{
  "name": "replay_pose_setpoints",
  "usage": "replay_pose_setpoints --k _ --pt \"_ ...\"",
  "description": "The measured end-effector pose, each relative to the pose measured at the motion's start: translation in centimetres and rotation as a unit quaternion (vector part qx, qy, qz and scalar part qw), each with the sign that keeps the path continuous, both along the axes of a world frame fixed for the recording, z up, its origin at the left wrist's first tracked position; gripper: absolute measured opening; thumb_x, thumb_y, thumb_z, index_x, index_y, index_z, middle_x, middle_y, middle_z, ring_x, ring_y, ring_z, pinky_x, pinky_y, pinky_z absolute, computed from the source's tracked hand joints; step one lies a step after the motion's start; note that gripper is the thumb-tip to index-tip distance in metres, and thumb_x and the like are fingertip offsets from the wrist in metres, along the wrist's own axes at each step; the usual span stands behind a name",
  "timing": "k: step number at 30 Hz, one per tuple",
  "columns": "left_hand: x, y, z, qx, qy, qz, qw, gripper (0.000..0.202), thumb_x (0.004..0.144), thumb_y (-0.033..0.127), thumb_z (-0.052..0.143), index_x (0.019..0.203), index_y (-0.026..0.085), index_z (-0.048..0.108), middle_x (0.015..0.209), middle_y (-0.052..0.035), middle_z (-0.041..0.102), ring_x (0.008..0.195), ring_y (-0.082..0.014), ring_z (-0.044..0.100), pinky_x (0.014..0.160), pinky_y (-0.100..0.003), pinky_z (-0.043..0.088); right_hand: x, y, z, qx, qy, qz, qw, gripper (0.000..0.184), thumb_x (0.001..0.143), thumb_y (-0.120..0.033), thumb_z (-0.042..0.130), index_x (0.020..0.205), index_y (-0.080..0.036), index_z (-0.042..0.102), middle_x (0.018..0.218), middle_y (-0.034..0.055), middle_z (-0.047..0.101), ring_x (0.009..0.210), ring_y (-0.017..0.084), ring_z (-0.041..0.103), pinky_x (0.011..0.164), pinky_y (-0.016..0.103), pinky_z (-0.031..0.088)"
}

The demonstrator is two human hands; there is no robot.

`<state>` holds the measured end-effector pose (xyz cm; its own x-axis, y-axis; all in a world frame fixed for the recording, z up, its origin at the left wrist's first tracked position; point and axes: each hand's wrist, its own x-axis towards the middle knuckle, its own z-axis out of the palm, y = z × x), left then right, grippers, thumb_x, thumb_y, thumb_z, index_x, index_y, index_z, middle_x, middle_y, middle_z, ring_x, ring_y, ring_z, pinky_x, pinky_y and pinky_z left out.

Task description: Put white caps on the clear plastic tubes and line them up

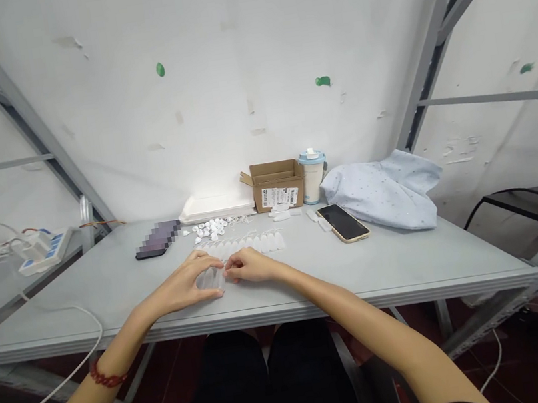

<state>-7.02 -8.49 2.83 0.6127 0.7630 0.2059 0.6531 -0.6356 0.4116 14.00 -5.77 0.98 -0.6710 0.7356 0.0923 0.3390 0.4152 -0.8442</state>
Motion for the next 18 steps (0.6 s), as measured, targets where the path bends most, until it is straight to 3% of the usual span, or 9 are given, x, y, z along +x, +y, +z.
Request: replay_pose_setpoints --k 7,18 --pt "-0.26 0.07 0.12 -0.018 0.021 0.014 1.000 0.047 0.070 0.048 0.067 0.108 0.021 0.062 0.105 -0.0069 0.062 0.107 -0.0272 0.049 0.089 -0.038 0.044 -0.28 -0.18 -0.31 0.048 -0.010 -0.004 0.999 0.015 0.082 -0.025 0.060 0.082 -0.012 0.068 0.065 0.0000 0.062 0.060 0.010 0.051 0.060 0.022 0.038" --pt "-0.84 0.25 0.37 -0.057 0.038 -0.011 0.998 0.048 0.071 0.048 0.067 0.112 0.024 0.061 0.112 -0.0060 0.058 0.110 -0.0251 0.049 0.096 -0.037 0.041 -0.14 -0.06 -0.29 0.072 -0.030 0.013 0.997 0.017 0.081 -0.027 0.061 0.085 -0.013 0.070 0.065 -0.0014 0.060 0.057 0.009 0.045 0.056 0.022 0.033"
